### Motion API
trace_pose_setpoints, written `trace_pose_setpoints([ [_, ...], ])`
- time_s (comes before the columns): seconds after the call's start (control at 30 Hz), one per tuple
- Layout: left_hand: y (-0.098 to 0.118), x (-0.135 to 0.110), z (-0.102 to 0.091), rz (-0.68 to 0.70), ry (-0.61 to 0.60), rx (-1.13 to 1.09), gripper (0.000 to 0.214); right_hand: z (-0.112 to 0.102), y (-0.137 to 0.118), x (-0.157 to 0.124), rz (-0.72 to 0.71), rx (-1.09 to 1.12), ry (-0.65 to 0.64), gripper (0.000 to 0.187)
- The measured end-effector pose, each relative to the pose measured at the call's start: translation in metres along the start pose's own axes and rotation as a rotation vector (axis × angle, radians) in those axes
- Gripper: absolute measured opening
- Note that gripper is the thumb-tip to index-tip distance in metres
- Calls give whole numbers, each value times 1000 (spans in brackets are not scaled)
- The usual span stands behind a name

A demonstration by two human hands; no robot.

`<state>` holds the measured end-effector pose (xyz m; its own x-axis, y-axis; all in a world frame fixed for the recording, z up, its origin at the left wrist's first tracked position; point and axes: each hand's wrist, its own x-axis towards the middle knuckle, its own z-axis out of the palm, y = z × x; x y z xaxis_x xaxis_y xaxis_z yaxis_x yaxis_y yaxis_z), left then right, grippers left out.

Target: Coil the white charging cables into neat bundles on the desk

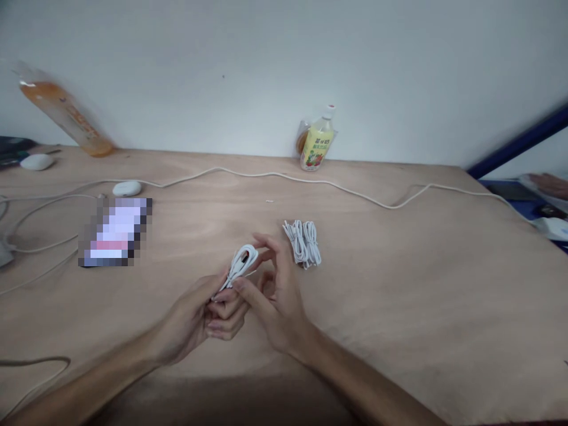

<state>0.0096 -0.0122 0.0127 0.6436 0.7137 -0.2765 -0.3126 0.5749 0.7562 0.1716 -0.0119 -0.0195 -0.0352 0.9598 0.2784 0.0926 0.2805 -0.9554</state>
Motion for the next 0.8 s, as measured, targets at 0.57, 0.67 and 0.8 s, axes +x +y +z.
trace_pose_setpoints([
  [0.57,5,-3,-5,-87,-189,-164,59,-10,2,7,-91,-2,-182,9],
  [0.67,5,-3,-5,-48,-143,-73,59,-13,-1,8,-72,5,-215,13],
  [0.8,6,-6,-4,39,-101,61,54,-21,-8,10,-104,57,-280,18],
])
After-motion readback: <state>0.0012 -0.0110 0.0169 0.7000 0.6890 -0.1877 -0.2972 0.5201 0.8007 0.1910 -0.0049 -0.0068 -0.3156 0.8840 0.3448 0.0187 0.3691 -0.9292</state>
